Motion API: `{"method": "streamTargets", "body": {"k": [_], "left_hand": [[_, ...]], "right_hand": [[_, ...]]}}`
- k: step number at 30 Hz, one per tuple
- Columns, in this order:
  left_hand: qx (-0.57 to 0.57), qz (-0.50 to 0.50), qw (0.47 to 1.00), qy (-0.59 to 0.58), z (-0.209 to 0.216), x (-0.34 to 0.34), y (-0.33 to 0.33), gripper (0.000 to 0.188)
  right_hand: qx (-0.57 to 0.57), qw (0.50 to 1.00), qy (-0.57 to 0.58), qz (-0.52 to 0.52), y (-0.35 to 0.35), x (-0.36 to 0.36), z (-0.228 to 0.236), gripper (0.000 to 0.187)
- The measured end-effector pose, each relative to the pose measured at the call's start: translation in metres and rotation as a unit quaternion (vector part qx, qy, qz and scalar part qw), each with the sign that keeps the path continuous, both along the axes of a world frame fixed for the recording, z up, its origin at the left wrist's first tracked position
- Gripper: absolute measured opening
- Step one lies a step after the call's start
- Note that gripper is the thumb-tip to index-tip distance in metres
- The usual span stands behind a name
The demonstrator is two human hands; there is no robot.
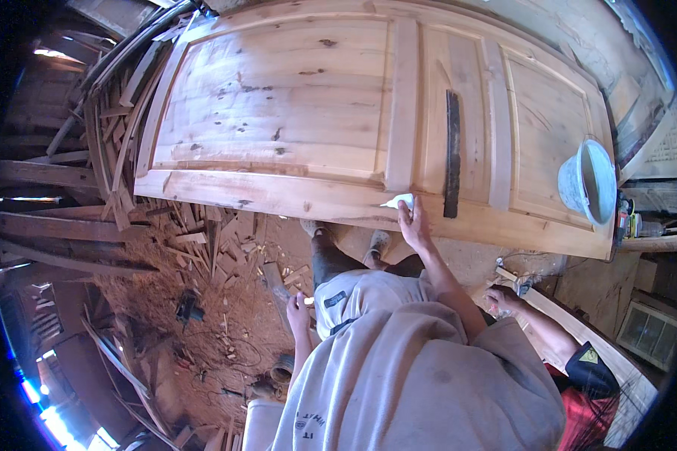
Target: The person applies wood filler to small holes in a wooden panel using a small tube and spreads it with a putty knife.
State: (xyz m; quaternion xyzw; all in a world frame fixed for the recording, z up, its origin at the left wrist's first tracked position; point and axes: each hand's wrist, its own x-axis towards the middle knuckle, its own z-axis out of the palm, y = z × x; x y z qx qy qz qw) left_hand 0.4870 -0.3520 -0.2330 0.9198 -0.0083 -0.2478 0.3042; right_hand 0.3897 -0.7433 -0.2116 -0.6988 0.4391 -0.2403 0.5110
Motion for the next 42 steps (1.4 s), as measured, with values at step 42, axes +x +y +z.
{"method": "streamTargets", "body": {"k": [42], "left_hand": [[-0.027, 0.032, 0.999, -0.005, -0.022, 0.026, 0.015, 0.039]], "right_hand": [[0.002, 0.998, 0.04, -0.049, -0.004, -0.024, -0.011, 0.026]]}}
